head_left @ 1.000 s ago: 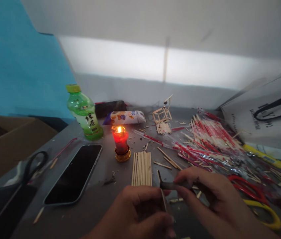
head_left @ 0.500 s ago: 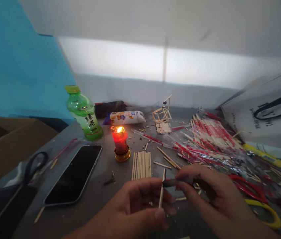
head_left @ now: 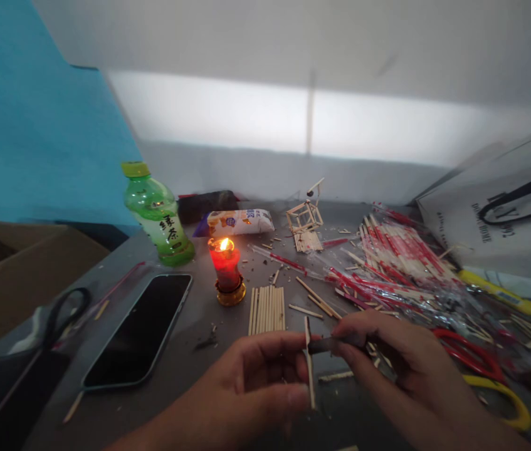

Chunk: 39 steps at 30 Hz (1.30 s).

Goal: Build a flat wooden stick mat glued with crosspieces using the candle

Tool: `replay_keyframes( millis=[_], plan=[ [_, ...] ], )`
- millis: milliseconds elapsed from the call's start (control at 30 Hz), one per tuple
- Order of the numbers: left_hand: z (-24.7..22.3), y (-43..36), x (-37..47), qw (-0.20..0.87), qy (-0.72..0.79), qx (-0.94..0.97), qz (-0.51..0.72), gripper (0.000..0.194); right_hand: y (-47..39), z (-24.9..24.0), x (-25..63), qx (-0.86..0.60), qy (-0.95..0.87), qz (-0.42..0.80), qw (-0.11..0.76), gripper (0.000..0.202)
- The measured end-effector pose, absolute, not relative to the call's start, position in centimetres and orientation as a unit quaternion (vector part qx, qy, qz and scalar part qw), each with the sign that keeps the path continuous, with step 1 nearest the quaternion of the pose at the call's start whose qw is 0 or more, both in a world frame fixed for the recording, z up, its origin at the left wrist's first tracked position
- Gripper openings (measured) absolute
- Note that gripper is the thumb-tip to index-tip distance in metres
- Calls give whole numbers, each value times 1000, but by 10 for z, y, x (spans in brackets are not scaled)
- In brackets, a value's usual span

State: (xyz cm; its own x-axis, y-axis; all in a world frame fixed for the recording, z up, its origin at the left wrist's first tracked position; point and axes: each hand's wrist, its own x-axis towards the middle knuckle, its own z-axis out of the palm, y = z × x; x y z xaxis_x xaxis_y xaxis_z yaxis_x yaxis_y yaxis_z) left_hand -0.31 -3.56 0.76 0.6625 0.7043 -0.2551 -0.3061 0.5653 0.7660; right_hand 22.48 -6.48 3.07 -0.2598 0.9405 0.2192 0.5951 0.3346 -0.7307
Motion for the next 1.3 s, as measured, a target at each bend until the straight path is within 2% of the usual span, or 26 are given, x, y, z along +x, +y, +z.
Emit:
replay_keyframes(
  millis=[100,400,667,867,1033,1300],
  plan=[
    [3,-35,-2,816,298,374,324,26,-67,33,223,-496,-764,248,330,16],
    [9,-31,-3,724,374,490,309,34,-72,38,220,-488,-777,265,297,23],
    [11,-32,-5,650,400,554,333,34,-76,44,213,-496,-784,184,323,24],
    [18,-33,-5,651,393,559,331,33,-80,39,210,-490,-790,152,335,23],
    [19,-31,-4,656,393,548,338,38,-79,39,213,-471,-807,160,319,22],
    [22,-34,-3,670,427,513,325,33,-80,39,212,-459,-828,133,294,20]
  ],
)
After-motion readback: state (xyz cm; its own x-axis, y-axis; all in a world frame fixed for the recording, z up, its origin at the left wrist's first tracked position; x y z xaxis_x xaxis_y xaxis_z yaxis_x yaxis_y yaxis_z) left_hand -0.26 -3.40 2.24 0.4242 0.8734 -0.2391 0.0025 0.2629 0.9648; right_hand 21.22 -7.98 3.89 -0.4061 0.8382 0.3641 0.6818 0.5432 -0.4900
